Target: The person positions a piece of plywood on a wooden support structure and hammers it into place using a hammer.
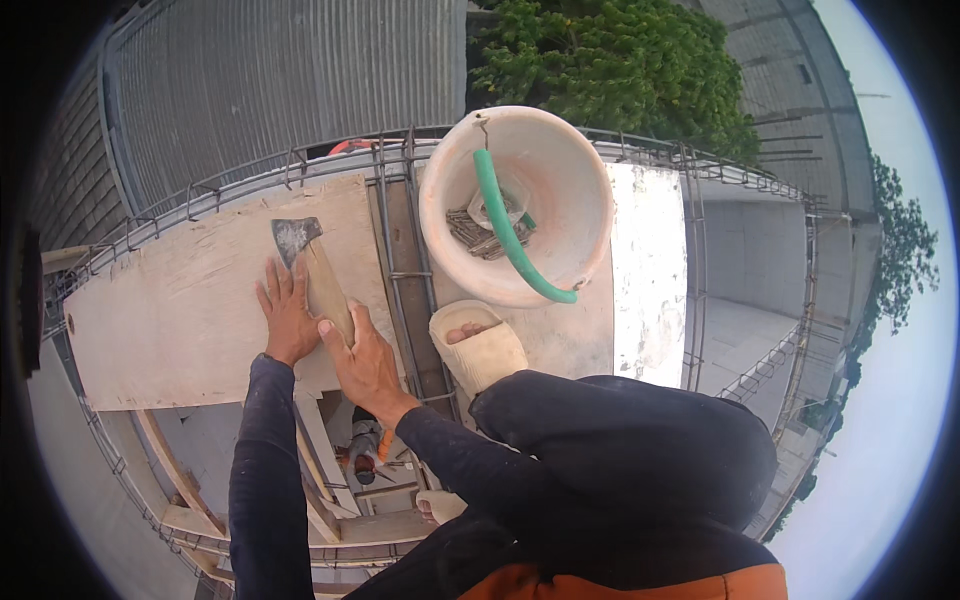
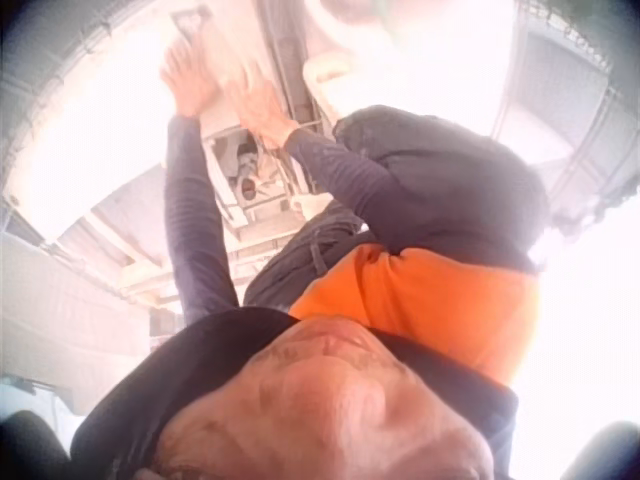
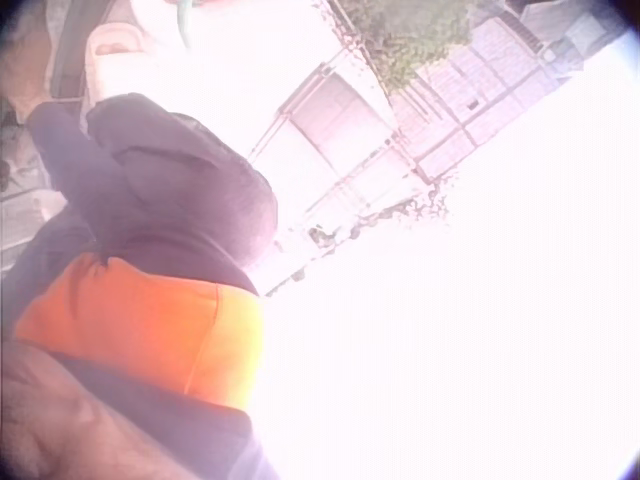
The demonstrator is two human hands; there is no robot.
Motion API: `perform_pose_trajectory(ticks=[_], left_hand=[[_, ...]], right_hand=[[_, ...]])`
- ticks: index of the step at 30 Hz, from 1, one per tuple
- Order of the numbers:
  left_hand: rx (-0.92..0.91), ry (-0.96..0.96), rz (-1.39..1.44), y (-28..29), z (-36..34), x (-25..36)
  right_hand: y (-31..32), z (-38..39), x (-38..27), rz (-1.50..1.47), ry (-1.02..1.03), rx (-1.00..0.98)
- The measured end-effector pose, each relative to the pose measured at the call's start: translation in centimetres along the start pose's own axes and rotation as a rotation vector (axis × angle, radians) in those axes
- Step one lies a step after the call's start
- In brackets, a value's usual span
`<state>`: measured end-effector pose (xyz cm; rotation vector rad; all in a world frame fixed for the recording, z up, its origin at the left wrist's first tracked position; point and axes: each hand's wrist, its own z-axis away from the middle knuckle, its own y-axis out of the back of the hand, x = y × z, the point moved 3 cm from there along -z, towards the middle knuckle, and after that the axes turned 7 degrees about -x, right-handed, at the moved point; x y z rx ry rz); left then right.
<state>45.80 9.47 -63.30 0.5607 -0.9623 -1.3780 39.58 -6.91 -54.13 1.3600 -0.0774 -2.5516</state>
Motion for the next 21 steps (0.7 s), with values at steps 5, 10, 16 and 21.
perform_pose_trajectory(ticks=[5, 10, 16, 21], left_hand=[[0.131, -0.122, 0.000, -2.0, -0.8, -2.1], [0.124, -0.062, -0.029, -1.6, -1.0, -1.0], [0.057, -0.049, 0.037, 0.2, -0.7, 0.5], [0.050, -0.037, 0.055, 0.5, -0.3, -0.1]], right_hand=[[-1.1, -2.4, -2.2, -0.116, 0.124, 0.077], [0.7, -5.2, -2.6, -0.191, 0.074, 0.095], [2.5, -7.0, -0.1, -0.098, 0.023, 0.162], [2.9, -6.5, -0.4, -0.124, 0.084, 0.065]])
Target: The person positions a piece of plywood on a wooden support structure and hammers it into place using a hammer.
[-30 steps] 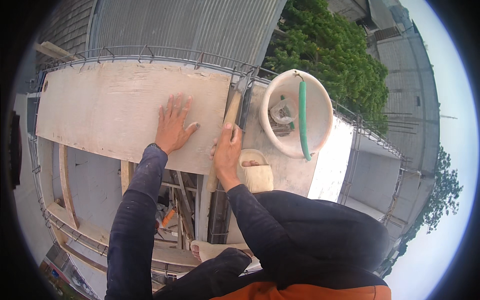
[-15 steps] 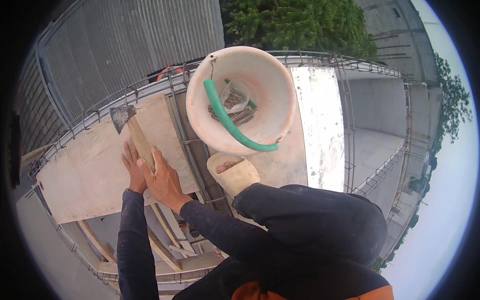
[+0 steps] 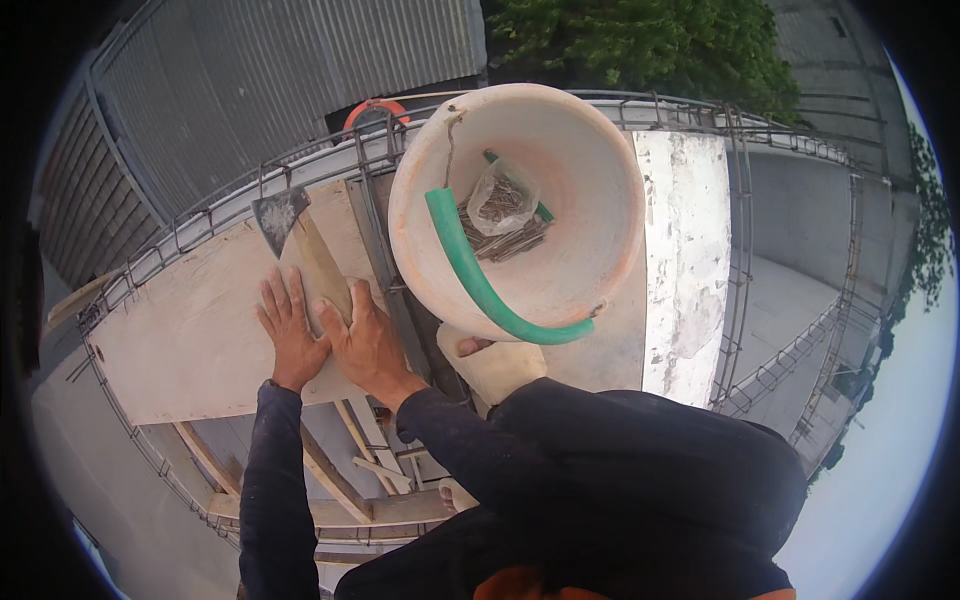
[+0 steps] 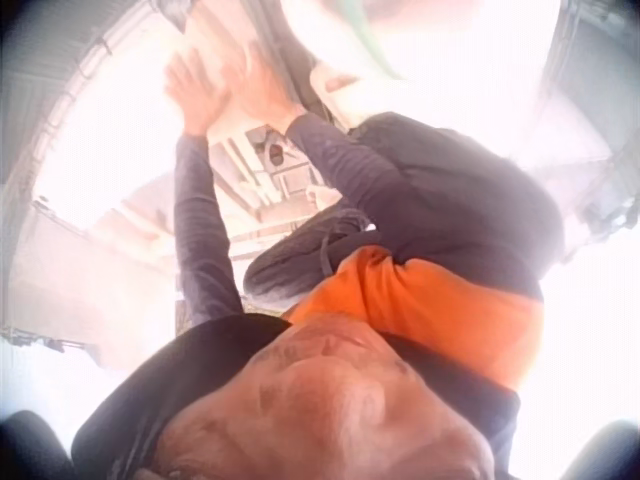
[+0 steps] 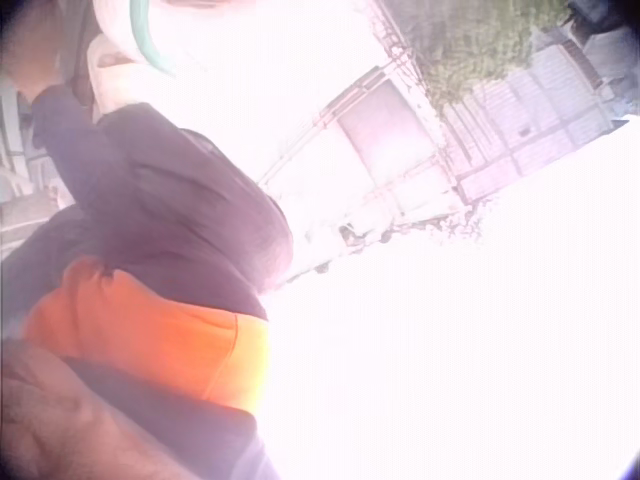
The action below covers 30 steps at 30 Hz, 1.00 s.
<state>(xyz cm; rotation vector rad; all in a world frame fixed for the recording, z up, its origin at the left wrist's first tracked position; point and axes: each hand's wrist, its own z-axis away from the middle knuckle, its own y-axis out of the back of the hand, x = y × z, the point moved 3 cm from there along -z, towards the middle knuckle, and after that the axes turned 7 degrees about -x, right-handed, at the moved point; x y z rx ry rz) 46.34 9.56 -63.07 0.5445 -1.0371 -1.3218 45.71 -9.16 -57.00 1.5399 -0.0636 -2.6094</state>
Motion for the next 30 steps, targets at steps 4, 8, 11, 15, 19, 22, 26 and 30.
perform_pose_trajectory(ticks=[4, 8, 11, 15, 19, 22, 26, 30], left_hand=[[0.011, -0.013, 0.007, -0.2, -0.1, 0.3], [0.025, -0.014, 0.014, 0.3, 0.1, 0.4], [-0.005, 0.005, 0.029, 0.4, 0.0, 0.9], [0.022, -0.006, 0.031, 0.2, 0.4, 0.2], [0.034, -0.003, 0.002, -0.3, 0.1, -0.4], [0.024, 0.000, 0.018, 0.2, 0.3, 0.1], [0.030, -0.002, 0.028, 0.4, 0.2, 0.4], [0.075, -0.003, -0.003, -0.1, 0.2, -0.2]], right_hand=[[0.2, 0.8, 0.4, 0.038, 0.014, 0.031], [0.4, 1.1, 0.1, 0.052, 0.149, 0.079], [0.0, -0.6, 2.3, 0.171, -0.101, 0.202], [-0.3, 0.3, 0.3, 0.160, -0.020, 0.094], [-0.6, 0.9, -2.7, 0.157, 0.183, 0.009], [-0.2, -0.6, -0.1, 0.138, 0.010, 0.069], [-0.2, -1.0, 1.1, 0.192, -0.075, 0.143], [-1.2, 0.7, -1.2, 0.090, 0.092, 0.062]])
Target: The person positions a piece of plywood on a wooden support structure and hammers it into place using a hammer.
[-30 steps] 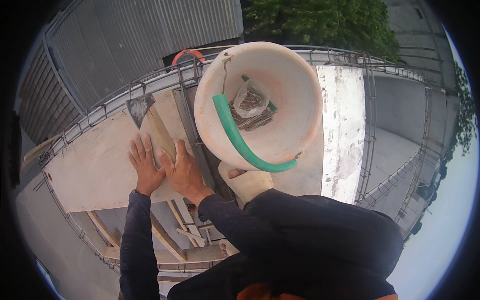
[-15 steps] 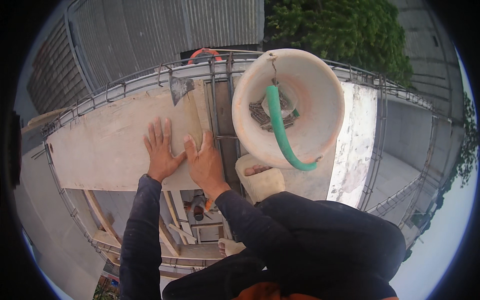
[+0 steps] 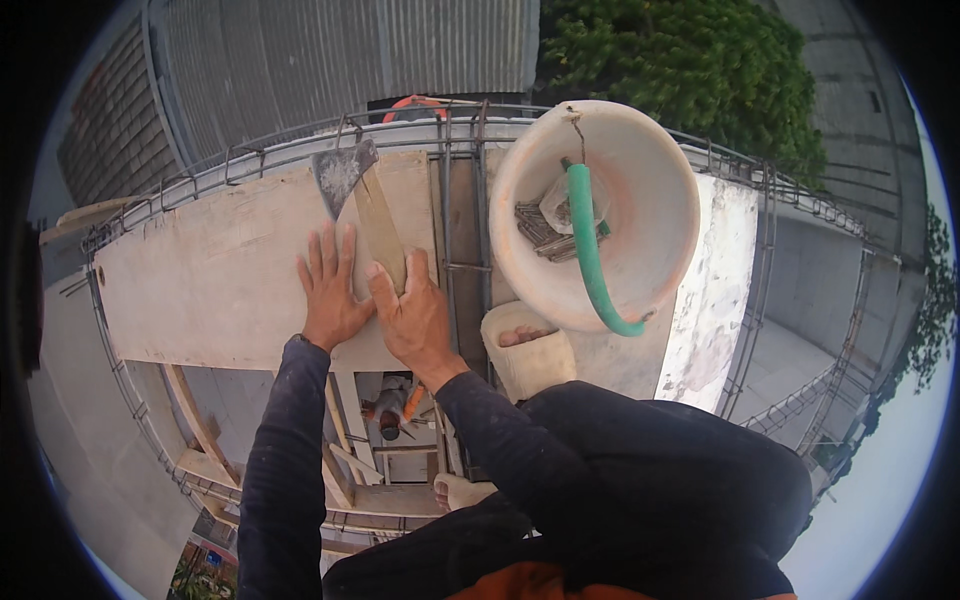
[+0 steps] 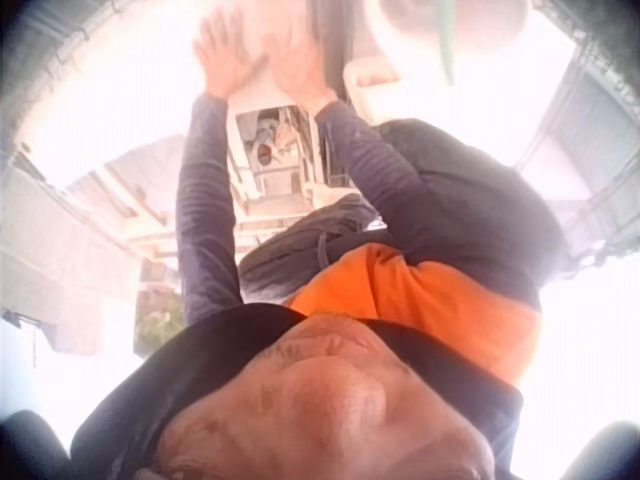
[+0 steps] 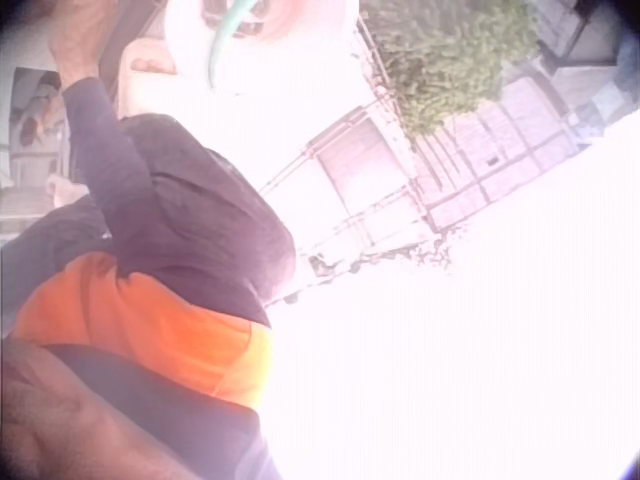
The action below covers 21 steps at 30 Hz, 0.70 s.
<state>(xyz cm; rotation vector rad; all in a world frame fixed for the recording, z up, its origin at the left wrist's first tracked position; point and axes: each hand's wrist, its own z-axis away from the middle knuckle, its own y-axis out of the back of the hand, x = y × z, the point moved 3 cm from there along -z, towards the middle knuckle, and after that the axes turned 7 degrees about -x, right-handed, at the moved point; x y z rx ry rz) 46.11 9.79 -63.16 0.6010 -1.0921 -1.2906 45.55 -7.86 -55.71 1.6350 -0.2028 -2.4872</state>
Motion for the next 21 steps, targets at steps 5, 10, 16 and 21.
perform_pose_trajectory(ticks=[5, 10, 16, 21], left_hand=[[-0.039, 0.013, 0.045, 0.6, -0.2, 0.7], [-0.041, 0.021, 0.057, 0.8, 0.5, 0.1], [-0.051, 0.009, 0.079, 1.4, -0.2, -0.1], [-0.074, 0.071, 0.073, 1.0, 0.9, -0.2]], right_hand=[[-0.2, -1.5, 4.0, -0.074, -0.264, 0.066], [-0.3, -1.1, 4.0, -0.144, -0.350, 0.005], [-0.4, -1.4, 1.1, -0.145, -0.244, 0.021], [-0.3, -1.1, -0.5, 0.087, 0.012, 0.023]])
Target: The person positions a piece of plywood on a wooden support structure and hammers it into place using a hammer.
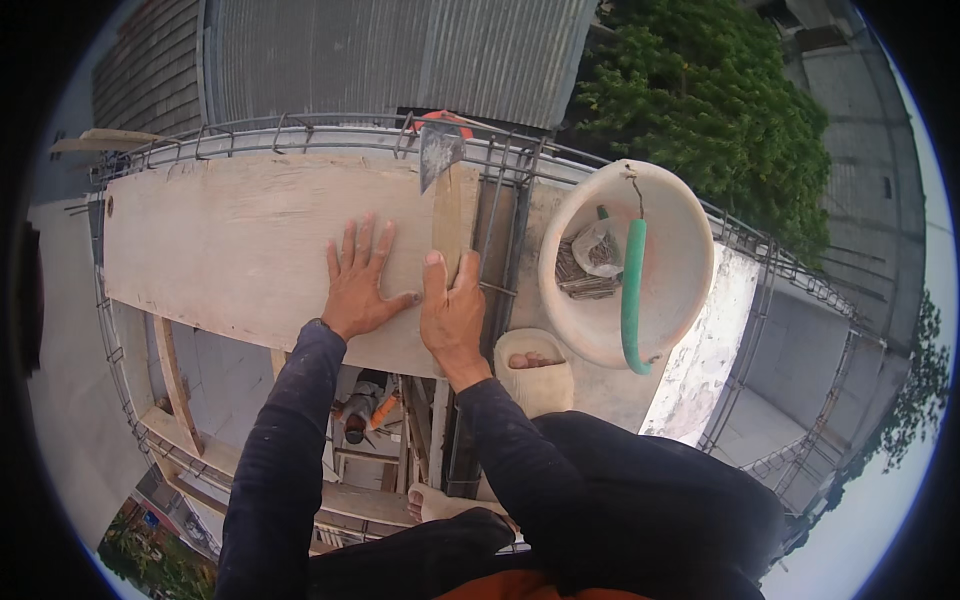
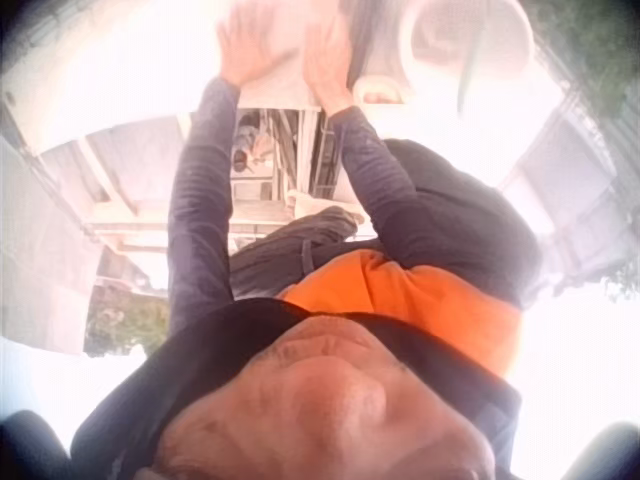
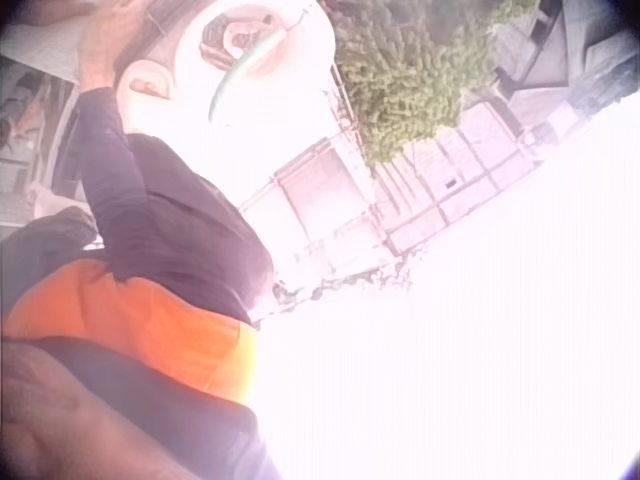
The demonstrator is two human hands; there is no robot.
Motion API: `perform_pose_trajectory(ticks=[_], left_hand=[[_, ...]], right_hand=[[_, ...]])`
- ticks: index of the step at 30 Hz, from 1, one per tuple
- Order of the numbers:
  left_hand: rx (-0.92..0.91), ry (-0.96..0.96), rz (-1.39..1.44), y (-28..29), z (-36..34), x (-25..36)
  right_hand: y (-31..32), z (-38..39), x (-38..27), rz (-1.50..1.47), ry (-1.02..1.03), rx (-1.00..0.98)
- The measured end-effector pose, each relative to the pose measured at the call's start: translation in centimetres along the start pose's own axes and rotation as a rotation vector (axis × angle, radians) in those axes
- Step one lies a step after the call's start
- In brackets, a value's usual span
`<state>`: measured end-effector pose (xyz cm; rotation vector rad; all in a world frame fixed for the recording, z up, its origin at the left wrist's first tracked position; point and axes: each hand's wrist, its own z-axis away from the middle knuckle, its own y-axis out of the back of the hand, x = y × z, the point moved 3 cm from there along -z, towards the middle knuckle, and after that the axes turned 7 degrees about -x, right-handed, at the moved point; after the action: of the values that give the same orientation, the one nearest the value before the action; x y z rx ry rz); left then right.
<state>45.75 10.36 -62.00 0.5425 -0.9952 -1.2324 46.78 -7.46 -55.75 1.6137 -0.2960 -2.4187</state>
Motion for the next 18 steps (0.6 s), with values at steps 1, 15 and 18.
perform_pose_trajectory(ticks=[1, 15, 18], left_hand=[[0.012, 0.000, 0.003, 0.1, 0.1, 0.0], [0.038, -0.081, 0.015, 0.4, -0.3, 0.2], [0.001, -0.149, 0.154, 1.0, 0.3, -3.9]], right_hand=[[0.1, 0.1, -0.4, -0.036, -0.040, -0.031], [-1.0, -0.3, 3.7, -0.333, -0.469, -0.091], [-1.9, 0.4, 0.0, -0.237, -0.341, -0.170]])
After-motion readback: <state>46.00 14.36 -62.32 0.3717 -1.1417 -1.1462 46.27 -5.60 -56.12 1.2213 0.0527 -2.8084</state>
